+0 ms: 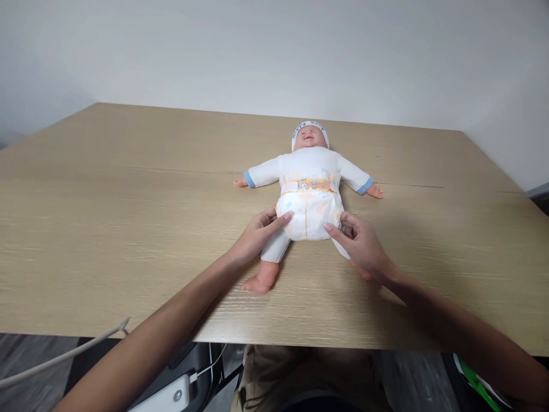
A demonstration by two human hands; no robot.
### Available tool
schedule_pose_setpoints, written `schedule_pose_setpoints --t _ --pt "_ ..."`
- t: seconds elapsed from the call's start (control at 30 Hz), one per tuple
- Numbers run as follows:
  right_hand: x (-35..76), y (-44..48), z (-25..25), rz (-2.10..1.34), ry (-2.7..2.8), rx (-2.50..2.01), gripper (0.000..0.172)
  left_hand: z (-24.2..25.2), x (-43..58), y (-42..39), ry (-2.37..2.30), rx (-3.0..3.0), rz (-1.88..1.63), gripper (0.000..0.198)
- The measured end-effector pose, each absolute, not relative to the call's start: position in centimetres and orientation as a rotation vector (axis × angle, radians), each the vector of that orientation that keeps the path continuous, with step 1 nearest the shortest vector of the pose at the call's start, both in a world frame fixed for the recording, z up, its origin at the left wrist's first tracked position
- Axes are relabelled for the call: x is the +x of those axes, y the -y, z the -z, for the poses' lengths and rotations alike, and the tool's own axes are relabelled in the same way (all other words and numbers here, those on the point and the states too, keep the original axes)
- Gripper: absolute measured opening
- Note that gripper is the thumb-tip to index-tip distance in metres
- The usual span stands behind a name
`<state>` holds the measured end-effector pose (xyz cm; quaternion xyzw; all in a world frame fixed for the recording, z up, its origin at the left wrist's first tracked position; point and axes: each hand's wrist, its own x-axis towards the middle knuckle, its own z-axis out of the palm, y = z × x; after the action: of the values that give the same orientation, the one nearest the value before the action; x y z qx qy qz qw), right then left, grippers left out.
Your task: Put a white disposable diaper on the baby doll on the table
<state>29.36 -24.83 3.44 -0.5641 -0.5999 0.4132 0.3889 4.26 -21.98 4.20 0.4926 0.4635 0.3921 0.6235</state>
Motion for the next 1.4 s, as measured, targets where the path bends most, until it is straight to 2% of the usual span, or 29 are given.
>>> schedule_pose_setpoints --t 0.13,0.23,0.4,0.57,0.73,0.9,1.0,1.2,1.3,1.4 --pt "29.5 24.8 -2.7 -0.646 1.639 -1.502 0.038 -4.2 4.6 22.6 -1.100 1.209 -0.983 0.042" --pt "29.4 24.4 -2.1 -0.496 1.689 -1.459 0.035 -3.8 4.5 22.7 -1.234 1.289 -1.034 0.036" --pt "29.9 24.7 -1.9 -0.524 1.703 -1.433 0.032 -3.2 3.7 22.2 -1.349 1.471 -1.052 0.039" --pt "32.0 25.0 -3.3 -0.783 1.732 -1.435 0.035 -3.6 2.1 20.7 -1.404 1.559 -0.997 0.039" --pt "33.6 18.1 -4.6 -0.618 1.678 -1.248 0.044 -4.1 1.7 15.3 -1.299 1.835 -1.182 0.048" --pt "33.9 10.8 -4.6 -0.817 1.933 -0.984 0.055 -5.3 2.5 10.0 -1.097 2.001 -0.873 0.041" --pt "33.6 9.4 -4.4 -0.838 2.032 -0.984 0.055 -5.9 2.7 8.8 -1.010 2.117 -0.812 0.036" --pt "31.9 8.9 -3.5 -0.903 1.868 -0.995 0.065 -4.7 3.6 8.3 -0.949 1.924 -0.932 0.046" --pt "31.4 9.3 -3.1 -0.798 1.815 -1.047 0.061 -4.1 3.9 8.3 -1.022 1.878 -1.007 0.044" --pt "32.2 9.9 -3.0 -0.429 1.856 -1.085 0.047 -3.9 3.3 8.1 -1.199 1.995 -1.135 0.037"
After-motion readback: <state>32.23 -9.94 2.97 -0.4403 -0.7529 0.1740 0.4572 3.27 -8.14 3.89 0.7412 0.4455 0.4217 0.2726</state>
